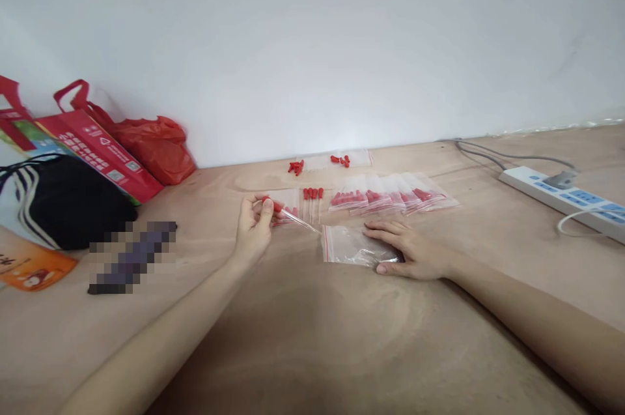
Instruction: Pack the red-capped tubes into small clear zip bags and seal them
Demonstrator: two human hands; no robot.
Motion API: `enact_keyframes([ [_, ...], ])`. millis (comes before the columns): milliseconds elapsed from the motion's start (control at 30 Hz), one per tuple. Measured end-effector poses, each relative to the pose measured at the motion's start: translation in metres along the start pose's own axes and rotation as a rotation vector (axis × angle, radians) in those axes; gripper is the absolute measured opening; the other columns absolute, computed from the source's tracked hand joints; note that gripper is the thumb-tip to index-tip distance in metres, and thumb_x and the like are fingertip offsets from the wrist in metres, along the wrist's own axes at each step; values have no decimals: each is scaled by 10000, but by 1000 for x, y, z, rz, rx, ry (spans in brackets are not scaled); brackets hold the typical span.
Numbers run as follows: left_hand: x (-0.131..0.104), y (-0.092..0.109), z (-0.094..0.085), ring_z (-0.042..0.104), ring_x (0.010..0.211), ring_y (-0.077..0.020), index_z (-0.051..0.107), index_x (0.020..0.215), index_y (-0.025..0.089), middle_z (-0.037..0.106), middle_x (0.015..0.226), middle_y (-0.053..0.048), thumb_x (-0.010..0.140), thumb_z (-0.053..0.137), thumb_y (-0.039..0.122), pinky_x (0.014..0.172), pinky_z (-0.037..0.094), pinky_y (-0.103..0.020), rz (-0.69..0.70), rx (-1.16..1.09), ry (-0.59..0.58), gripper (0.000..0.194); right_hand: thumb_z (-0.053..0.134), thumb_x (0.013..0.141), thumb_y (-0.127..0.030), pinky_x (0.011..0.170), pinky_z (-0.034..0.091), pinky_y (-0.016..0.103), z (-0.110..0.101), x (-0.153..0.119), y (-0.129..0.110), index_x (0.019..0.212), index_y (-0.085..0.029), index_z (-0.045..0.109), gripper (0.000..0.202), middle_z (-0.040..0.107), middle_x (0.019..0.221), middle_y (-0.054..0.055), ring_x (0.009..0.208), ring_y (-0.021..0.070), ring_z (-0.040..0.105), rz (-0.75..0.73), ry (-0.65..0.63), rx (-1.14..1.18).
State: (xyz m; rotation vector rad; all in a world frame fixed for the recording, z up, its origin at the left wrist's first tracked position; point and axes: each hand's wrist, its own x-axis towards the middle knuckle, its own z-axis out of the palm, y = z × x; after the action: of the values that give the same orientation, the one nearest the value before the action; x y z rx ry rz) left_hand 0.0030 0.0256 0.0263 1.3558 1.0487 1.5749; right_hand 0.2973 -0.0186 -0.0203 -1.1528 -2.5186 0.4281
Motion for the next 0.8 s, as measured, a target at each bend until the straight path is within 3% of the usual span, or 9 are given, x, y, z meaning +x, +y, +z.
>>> enact_keyframes([
  [300,-20,-19,4,581,583,-91,388,879,182,605,736,14,697,604,442,567,489,-236,-4,8,-45,384,492,741,-571,1004,268,465,-1,-1,-1,1306,-200,342,692,364,1340,109,1231,266,318,4,-10,-11],
  [533,-46,-17,15,618,664,-130,456,785,169,617,742,-13,674,646,368,631,506,-266,-207,108,-403,297,493,743,-568,996,275,474,0,-1,0,1302,-208,350,680,364,1339,109,1227,270,323,-6,4,-11],
  [667,-48,-19,17,575,589,-116,553,734,164,619,664,-10,637,674,312,569,472,-239,-192,276,-517,214,495,740,-568,991,281,477,0,-1,-1,1300,-222,353,673,370,1334,106,1223,272,328,-11,14,-5],
  [800,-43,-25,16,584,677,-137,625,795,171,650,766,-36,701,597,305,644,468,-259,-162,345,-609,166,492,742,-569,992,283,470,-1,-1,-1,1303,-216,346,679,368,1335,109,1224,270,327,-11,10,0],
])
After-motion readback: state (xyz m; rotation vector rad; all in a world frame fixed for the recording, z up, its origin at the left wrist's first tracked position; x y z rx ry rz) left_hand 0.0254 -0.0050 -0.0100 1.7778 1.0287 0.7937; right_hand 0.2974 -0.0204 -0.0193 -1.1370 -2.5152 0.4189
